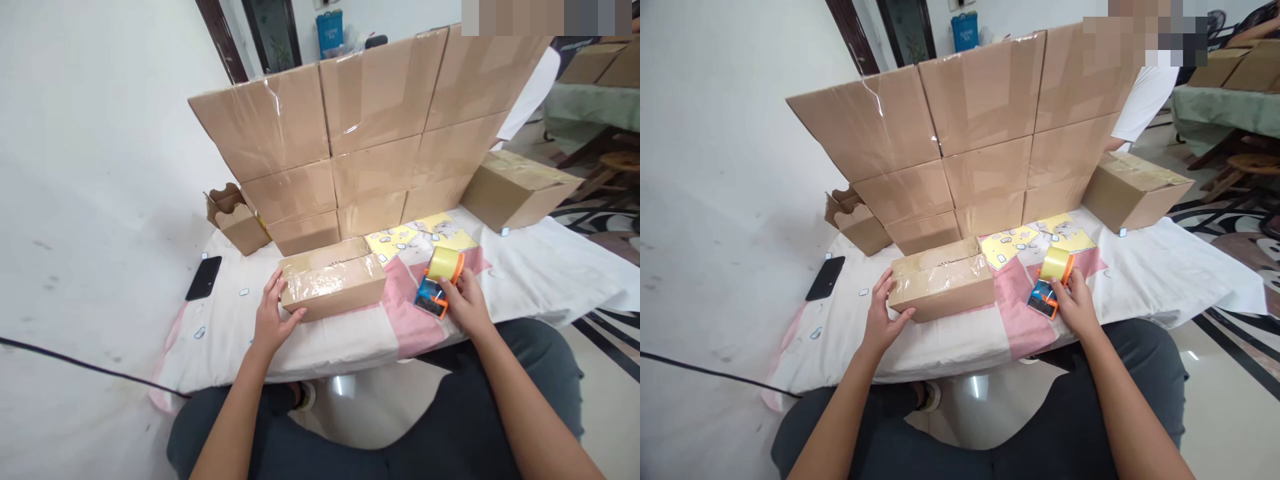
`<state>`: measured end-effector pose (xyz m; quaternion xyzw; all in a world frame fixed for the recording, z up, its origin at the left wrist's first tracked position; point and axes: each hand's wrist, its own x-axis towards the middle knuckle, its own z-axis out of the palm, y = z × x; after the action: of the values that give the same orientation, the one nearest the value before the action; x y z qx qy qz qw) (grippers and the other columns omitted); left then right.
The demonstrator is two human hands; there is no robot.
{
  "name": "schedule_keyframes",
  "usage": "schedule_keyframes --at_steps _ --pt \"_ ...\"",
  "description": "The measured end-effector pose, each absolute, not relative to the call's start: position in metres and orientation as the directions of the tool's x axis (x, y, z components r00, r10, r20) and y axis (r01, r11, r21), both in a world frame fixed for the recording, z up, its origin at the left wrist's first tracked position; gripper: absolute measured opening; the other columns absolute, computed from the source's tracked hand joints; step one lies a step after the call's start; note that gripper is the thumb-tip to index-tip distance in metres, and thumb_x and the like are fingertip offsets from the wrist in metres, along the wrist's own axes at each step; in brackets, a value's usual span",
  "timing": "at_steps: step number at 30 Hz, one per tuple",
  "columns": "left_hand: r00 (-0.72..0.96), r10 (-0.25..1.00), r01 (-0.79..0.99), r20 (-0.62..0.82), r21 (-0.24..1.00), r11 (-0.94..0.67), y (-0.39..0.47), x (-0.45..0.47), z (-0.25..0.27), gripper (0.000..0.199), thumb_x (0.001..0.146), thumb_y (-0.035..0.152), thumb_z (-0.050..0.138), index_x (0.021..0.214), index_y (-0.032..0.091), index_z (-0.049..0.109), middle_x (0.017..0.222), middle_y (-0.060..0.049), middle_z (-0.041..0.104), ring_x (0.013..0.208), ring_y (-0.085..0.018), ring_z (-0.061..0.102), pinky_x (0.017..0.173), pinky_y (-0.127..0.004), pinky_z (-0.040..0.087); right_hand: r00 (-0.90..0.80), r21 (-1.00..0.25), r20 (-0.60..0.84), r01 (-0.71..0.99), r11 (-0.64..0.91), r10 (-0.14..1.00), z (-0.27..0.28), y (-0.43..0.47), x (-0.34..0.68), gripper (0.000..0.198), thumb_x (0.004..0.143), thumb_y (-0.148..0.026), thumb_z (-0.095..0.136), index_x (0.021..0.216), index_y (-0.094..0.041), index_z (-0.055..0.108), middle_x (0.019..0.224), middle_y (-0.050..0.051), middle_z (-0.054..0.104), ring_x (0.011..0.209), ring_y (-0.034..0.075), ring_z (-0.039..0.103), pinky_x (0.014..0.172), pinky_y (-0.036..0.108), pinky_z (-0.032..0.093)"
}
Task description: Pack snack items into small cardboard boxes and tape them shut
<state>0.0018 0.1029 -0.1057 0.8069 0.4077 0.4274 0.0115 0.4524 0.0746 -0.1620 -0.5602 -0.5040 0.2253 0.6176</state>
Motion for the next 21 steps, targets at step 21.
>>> schedule_keyframes --at_steps 21 --pt "0.197 0.668 0.676 0.717 0.394 -0.622 0.1025 0.0055 -0.1052 0.082 0.083 0.040 0.077 0.150 0.022 0.035 0.140 -0.019 0.059 0.115 -0.028 0.064 0.079 -0.037 0.057 0.490 -0.952 0.306 0.180 0.248 0.817 -0.1647 0.0680 0.4489 0.039 0.086 -0.052 0.070 0.114 -0.028 0.058 0.107 0.005 0.070 0.095 0.027 0.070 0.084 0.046 0.061"
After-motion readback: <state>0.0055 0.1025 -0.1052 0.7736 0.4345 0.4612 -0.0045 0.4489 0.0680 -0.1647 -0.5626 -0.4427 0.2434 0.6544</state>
